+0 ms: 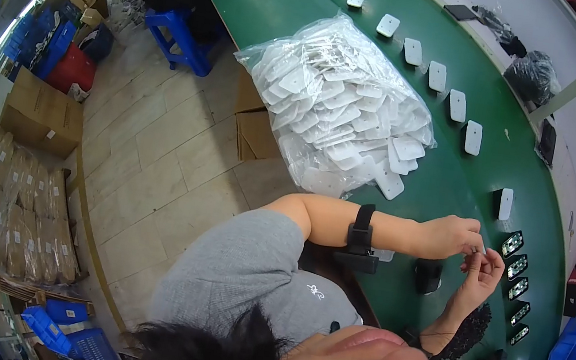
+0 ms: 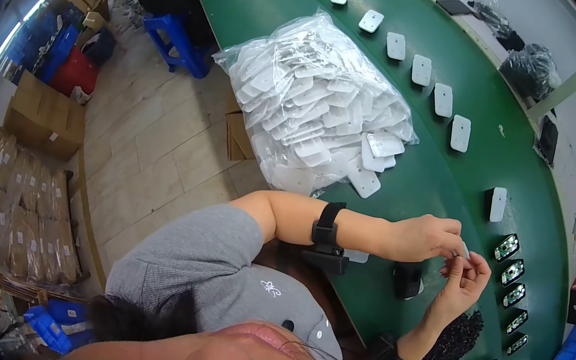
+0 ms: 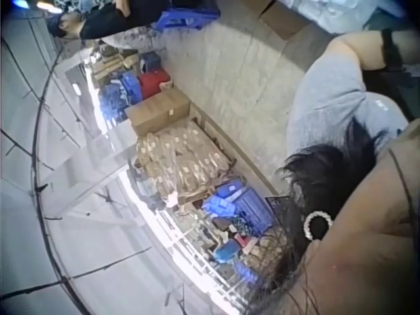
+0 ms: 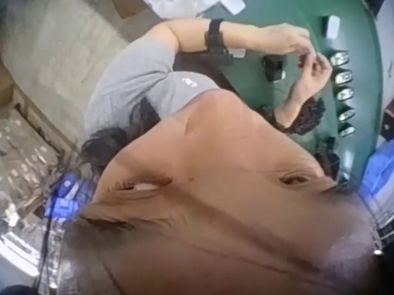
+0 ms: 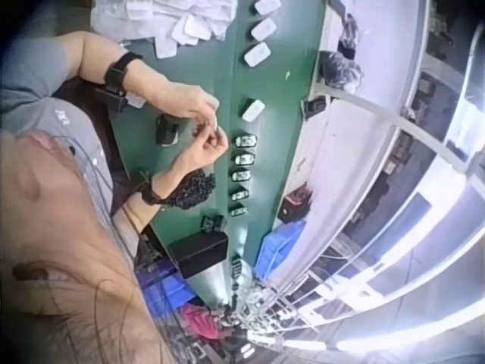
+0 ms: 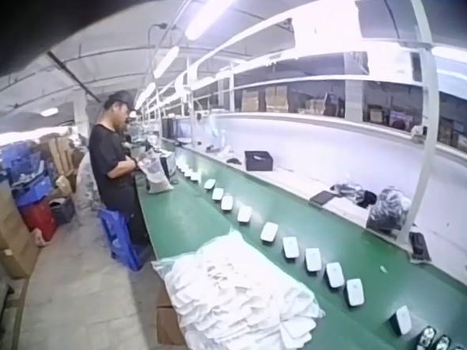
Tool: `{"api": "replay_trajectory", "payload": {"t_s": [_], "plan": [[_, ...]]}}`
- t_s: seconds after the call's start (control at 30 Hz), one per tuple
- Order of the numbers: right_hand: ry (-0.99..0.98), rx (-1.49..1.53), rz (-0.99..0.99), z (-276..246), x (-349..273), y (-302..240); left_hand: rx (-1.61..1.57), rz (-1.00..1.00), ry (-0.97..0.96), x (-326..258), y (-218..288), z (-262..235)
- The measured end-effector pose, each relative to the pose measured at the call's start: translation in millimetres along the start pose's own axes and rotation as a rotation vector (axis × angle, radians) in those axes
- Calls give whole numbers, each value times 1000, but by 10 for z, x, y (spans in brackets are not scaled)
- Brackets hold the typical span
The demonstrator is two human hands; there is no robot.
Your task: Assembling small electronic casings by inserting internal components.
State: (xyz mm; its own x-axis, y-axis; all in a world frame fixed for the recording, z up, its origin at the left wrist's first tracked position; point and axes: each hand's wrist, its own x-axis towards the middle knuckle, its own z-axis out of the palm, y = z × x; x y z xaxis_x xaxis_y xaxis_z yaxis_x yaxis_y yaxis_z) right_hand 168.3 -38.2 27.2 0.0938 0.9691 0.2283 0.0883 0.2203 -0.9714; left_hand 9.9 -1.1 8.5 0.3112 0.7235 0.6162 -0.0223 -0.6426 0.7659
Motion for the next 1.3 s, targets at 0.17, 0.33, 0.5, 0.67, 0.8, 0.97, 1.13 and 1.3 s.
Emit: {"api": "replay_trajectory", "payload": {"t_s": [0.17, 0.33, 0.5, 0.67, 0.8, 0.97, 1.13, 1.3], "plan": [[6, 33, 86, 9, -29, 56, 103, -43, -42, -34, -6, -58], [54, -56, 77, 112, -57, 41, 67, -30, 76, -13, -130, -37], [50, -60, 131, 126, -7, 0, -64, -223, 47, 26, -57, -131], [21, 2, 172, 37, -7, -19, -246, -424, -21, 36, 61, -87], [70, 16, 177, -22, -19, -24, -419, -538, 24, 35, 26, -36], [45, -178, 43, 3, -37, -38, -410, -652, -40, 16, 13, -58], [44, -376, -115, 34, -13, -69, -306, -559, -79, -43, -85, -52], [56, -333, -74, 17, -1, -39, -247, -424, -111, -16, -12, -36]]}}
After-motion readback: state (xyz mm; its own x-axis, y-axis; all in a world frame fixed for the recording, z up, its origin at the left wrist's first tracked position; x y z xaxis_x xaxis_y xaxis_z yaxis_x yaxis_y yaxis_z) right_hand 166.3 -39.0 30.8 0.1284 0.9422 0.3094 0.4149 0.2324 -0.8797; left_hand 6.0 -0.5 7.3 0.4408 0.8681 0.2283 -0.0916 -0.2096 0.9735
